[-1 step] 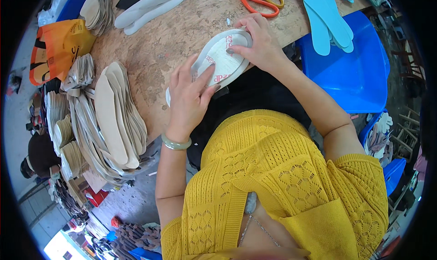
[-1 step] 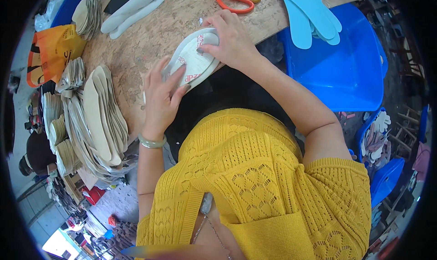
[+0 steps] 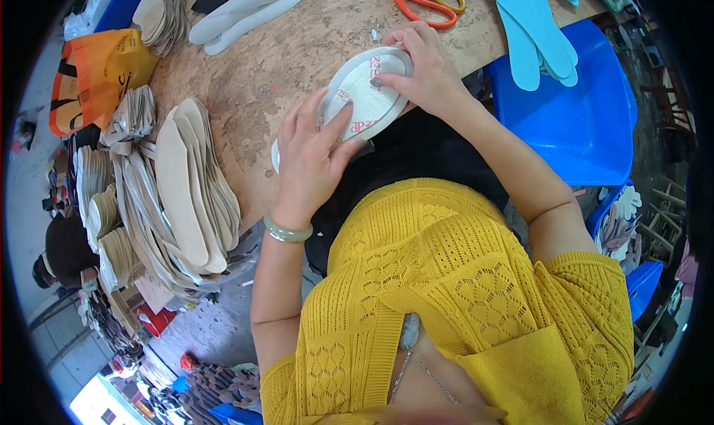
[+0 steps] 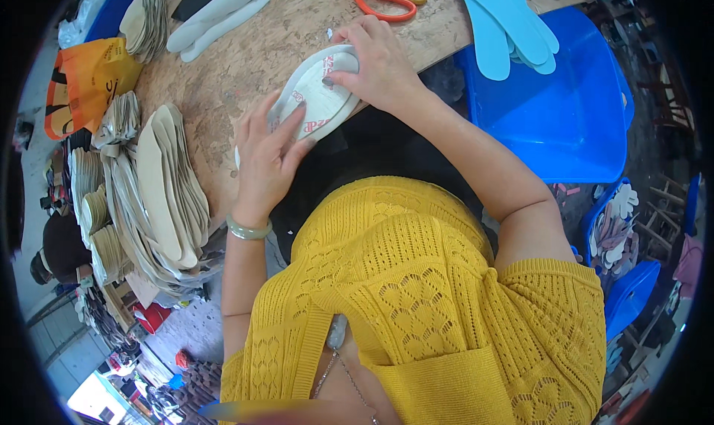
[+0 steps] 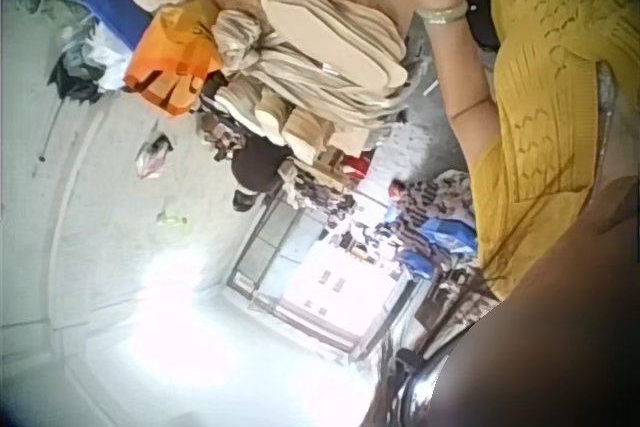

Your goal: Sorting, inspecting, and trimming shoe insole components in a workshop environment.

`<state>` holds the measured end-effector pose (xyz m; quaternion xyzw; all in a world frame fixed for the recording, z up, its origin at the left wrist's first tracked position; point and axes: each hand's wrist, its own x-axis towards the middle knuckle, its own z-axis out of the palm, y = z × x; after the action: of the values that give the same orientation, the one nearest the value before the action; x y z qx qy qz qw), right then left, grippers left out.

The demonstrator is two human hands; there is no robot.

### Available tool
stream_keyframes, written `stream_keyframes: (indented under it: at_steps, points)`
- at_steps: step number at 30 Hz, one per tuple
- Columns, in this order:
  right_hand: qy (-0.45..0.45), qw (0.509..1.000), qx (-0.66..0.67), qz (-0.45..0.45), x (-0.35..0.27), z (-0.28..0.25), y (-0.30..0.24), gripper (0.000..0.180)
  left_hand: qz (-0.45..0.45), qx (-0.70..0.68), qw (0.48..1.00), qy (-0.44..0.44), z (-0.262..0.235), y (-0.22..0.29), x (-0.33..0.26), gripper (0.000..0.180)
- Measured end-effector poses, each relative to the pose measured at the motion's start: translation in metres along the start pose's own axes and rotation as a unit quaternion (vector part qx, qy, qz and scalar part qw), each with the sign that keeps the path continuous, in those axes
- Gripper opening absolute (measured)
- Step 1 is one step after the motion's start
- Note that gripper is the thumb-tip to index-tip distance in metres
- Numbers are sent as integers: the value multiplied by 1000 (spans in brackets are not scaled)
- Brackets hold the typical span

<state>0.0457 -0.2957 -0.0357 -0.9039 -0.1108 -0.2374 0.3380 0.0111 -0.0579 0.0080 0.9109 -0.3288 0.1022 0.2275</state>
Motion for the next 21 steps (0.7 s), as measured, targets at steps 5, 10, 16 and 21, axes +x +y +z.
stream_keyframes:
  at_steps: [5,10,16,21]
  points:
    - [-30,998,42,-29,6,-6,8,35,36,50,998,18,9,-2,-1,40]
    - [53,991,101,-65,13,-39,20,17,40,27,998,38,11,14,12,30]
    - [34,986,163,-10,-6,-48,15,13,56,-33,997,41,26,18,28,25]
    - [1,978,201,48,-24,-40,14,12,104,2,993,61,36,23,26,20]
